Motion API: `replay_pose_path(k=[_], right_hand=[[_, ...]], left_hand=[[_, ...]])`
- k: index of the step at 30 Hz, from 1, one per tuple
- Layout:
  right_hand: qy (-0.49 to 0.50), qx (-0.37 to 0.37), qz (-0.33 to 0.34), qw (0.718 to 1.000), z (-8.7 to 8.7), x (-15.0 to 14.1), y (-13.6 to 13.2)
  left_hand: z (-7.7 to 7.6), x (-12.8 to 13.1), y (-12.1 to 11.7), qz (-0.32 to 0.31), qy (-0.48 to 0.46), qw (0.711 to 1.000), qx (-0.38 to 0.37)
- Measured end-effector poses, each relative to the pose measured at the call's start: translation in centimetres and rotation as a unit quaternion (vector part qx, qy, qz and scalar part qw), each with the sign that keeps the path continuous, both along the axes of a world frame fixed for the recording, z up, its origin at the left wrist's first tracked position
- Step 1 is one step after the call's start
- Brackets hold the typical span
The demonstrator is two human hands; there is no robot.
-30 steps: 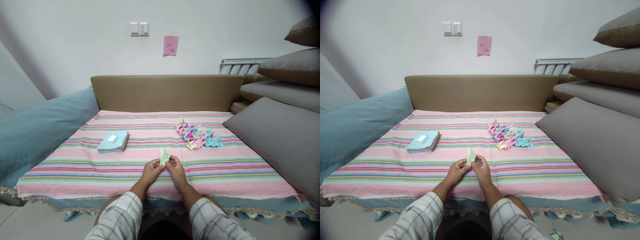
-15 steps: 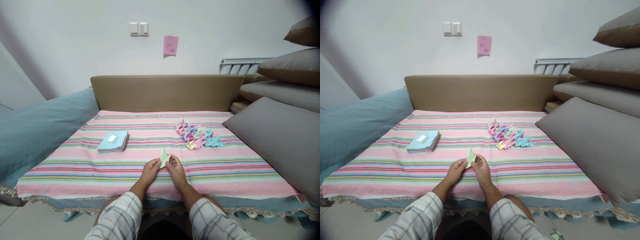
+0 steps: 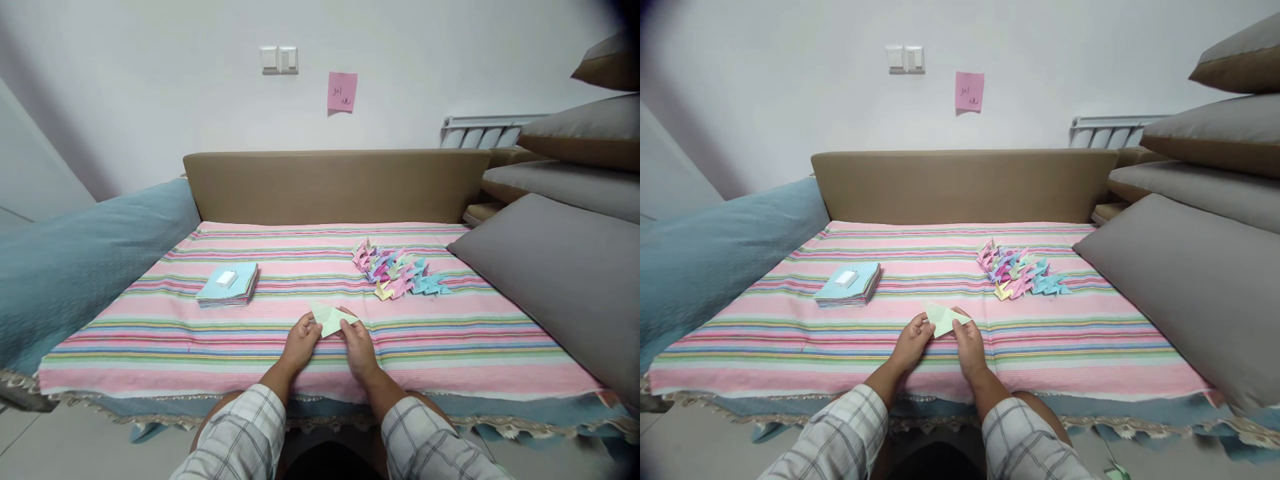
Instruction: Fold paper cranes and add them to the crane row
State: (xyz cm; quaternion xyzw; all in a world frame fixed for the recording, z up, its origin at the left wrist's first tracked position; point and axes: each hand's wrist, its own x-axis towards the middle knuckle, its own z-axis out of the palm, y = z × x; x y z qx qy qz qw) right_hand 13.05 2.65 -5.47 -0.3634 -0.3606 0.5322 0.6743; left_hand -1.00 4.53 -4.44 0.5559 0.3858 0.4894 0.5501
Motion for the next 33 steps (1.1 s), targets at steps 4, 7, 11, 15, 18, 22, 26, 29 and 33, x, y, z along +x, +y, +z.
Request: replay_pose_path(k=[4, 7, 11, 15, 18, 22, 26, 29, 33], right_hand=[[-0.001, -0.030, -0.029, 0.999, -0.5, 0.0, 0.2], [-0.009, -0.028, -0.047, 0.998, -0.4, 0.0, 0.3], [0.000, -0.027, -0.055, 0.998, -0.1, 0.1, 0.3], [-0.002, -0.029, -0.043, 0.999, -0.1, 0.2, 0.4], [-0.025, -0.029, -0.036, 0.999, -0.3, 0.3, 0.4], [-0.047, -0.044, -0.037, 0.997, -0.5, 0.4, 0.4], [-0.047, -0.053, -0.037, 0.997, -0.5, 0.4, 0.4], [-0.053, -0.046, -0.041, 0.997, -0.6, 0.4, 0.3], [-0.039, -0.036, -0.035, 0.998, -0.5, 0.4, 0.3]], left_hand=[[0.2, 0.0, -0.1, 0.007, -0.008, 1.000, -0.017], [0.6, 0.0, -0.3, -0.001, -0.016, 1.000, -0.022], [1.0, -0.1, -0.5, 0.003, 0.010, 1.000, -0.024], [0.9, -0.2, -0.4, 0.018, 0.022, 0.999, -0.016], [0.8, -0.2, -0.3, 0.016, 0.008, 1.000, -0.020], [1.0, 0.0, -0.4, 0.021, -0.020, 0.999, -0.030], [1.4, 0.2, -0.6, 0.033, -0.026, 0.998, -0.037], [1.4, 0.2, -0.7, 0.043, -0.025, 0.998, -0.041], [1.0, 0.1, -0.6, 0.062, -0.017, 0.997, -0.036]])
